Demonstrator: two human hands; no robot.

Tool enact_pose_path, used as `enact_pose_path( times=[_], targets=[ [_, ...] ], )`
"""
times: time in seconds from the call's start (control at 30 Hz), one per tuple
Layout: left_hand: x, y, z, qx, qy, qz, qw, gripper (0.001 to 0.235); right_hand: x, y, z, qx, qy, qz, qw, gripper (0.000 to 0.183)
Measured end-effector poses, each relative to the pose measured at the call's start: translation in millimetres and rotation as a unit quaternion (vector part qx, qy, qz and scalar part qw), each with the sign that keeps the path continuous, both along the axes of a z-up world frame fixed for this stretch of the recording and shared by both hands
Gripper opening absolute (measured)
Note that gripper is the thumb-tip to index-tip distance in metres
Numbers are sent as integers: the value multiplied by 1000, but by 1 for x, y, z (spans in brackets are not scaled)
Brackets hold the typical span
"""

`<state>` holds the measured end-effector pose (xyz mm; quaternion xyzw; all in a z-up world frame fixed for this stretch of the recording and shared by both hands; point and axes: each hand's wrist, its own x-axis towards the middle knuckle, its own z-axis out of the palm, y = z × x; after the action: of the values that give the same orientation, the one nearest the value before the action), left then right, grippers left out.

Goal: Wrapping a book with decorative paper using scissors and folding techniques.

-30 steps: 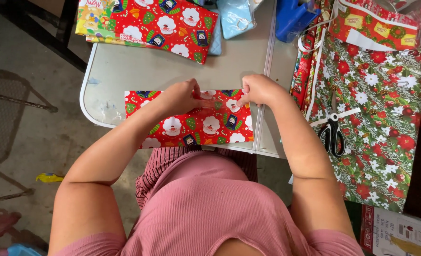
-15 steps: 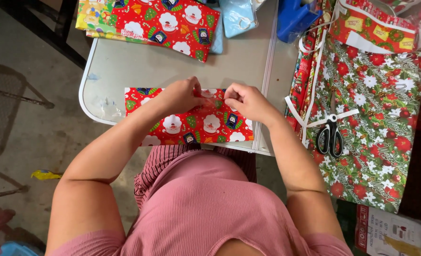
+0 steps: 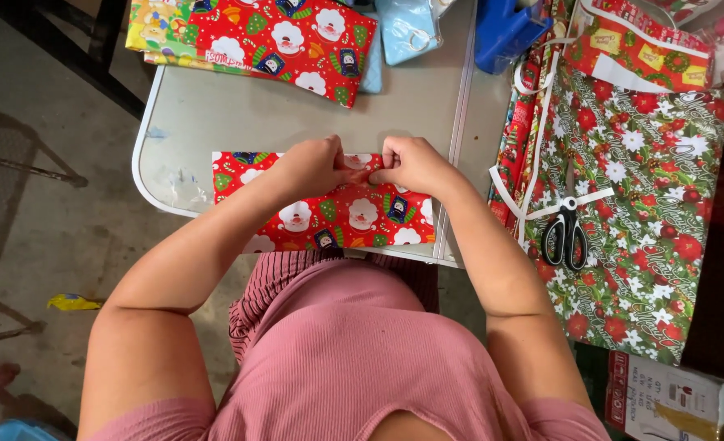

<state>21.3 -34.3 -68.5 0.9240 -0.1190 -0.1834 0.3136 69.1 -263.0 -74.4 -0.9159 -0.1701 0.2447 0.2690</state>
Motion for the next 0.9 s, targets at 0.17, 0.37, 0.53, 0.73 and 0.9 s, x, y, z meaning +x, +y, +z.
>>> enact_pose_path(
  times=[0.17,0.37,0.53,0.73,0.9],
  targets=[
    [8,-1,-18,77,-16,13,997,43,0,2,4,-5,0,3,1000,36],
    [23,35,-34,162,12,42,986,65,1,1,-2,-11,-8,13,1000,41],
    [7,69,-29,224,-109,19,968,53,-8,5,17,2,-3,20,1000,38],
    [-23,52,4,245,-96,-71,962,105,-23,-23,21,115,1,-22,993,18],
    [-16,43,-7,256,-83,-94,959,123,-71,-77,27,162,-80,-123,976,10]
  ],
)
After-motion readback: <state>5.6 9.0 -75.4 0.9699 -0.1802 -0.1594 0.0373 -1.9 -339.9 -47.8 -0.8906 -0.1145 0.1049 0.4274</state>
